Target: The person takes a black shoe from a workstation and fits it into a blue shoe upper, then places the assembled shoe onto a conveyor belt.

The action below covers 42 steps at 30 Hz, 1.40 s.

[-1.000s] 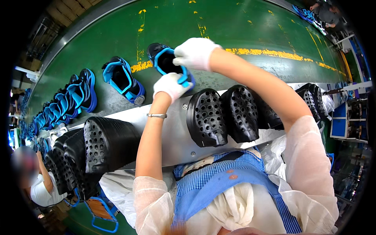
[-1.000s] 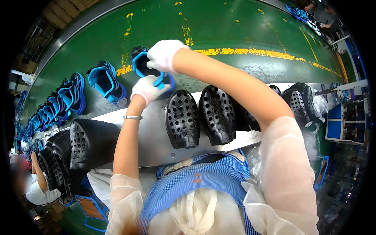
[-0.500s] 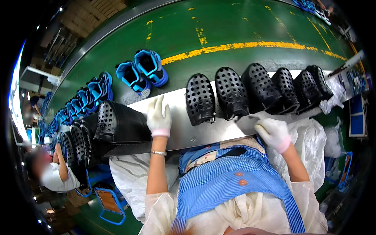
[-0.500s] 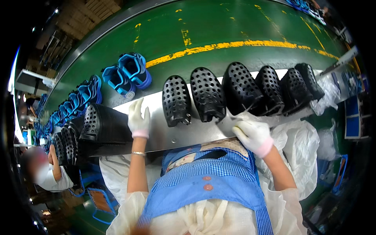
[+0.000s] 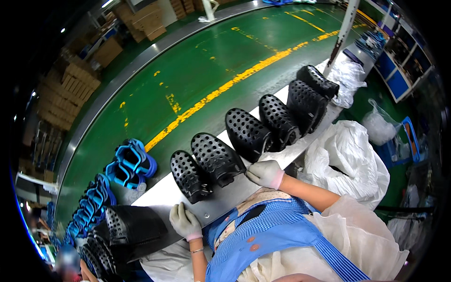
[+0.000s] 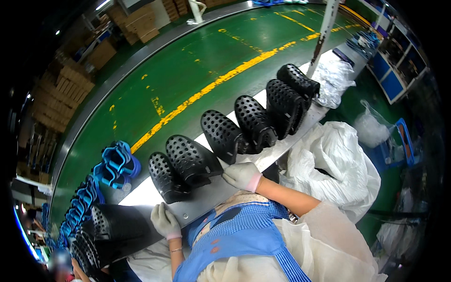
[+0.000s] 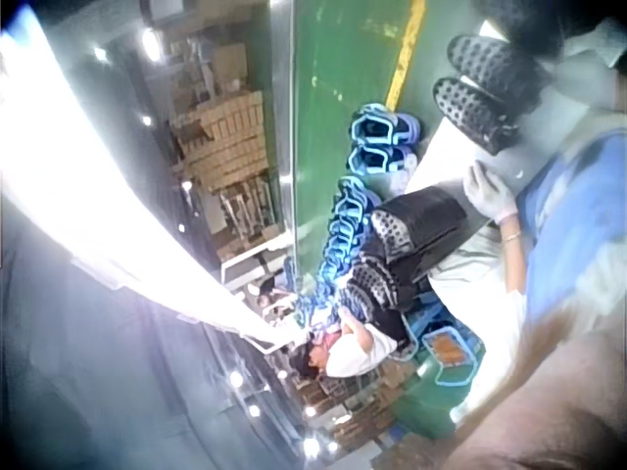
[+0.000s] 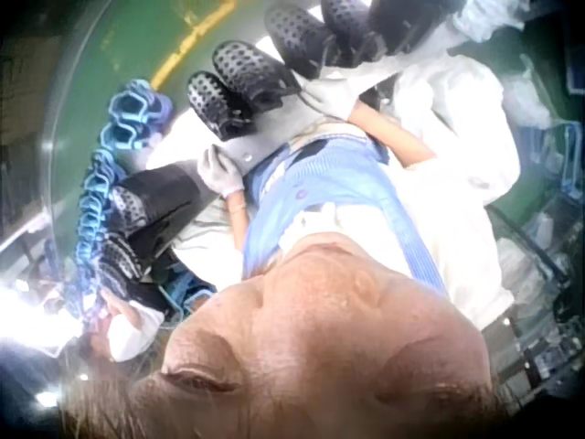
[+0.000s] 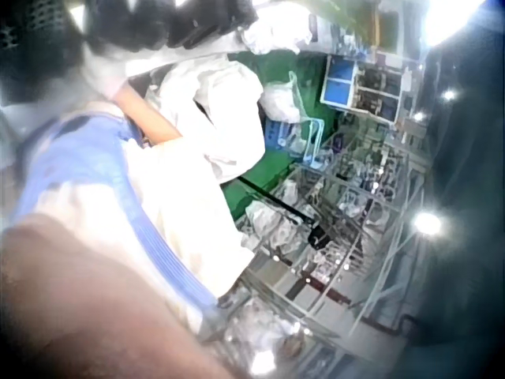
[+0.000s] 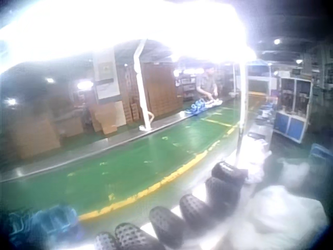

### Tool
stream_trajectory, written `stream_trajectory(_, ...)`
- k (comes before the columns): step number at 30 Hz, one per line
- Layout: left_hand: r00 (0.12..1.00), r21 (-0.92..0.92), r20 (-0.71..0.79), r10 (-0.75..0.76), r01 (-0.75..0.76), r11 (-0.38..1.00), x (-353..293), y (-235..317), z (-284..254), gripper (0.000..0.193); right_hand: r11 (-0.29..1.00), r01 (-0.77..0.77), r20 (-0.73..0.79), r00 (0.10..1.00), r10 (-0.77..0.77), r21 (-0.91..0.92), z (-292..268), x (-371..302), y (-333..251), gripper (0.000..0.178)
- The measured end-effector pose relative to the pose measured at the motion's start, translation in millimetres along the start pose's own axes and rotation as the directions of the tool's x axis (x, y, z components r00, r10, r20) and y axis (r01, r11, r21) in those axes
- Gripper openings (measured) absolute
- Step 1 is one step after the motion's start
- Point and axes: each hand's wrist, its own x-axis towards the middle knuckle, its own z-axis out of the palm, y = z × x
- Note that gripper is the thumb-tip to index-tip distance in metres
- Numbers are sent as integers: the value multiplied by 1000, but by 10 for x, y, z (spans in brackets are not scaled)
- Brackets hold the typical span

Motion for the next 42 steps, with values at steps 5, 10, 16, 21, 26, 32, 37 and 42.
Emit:
stream_trajectory(5,1000,9,-2,-6,6,1000,-14,-3,33,30,998,-56,65,996,58,-25,47,-32,8,32)
stream_trajectory(10,1000,15,-5,8,-8,1000,-18,-21,59,31,996,-88,48,995,88,-15,50,-3,-14,29)
stream_trajectory(16,999,61,-18,27,-25,998,14,-14,73,30,998,-58,22,998,59,-21,91,-10,25,25)
stream_trajectory(21,1000,63,-10,26,-25,998,8,-26,98,30,999,-22,-10,1000,22,-27,95,-16,46,23)
stream_trajectory(26,999,60,-10,38,-38,997,-6,-27,131,30,999,-29,-1,1000,29,-40,119,-36,70,22)
stream_trajectory(32,1000,49,-2,20,-20,999,29,-28,123,30,998,-51,18,999,52,-27,83,14,48,23)
stream_trajectory(37,1000,69,8,25,-26,997,-3,-24,129,31,999,-20,-8,1000,20,-41,110,-10,72,23)
stream_trajectory(42,999,64,23,33,-35,997,38,1,170,32,999,-33,-59,998,31,-29,165,-27,146,22)
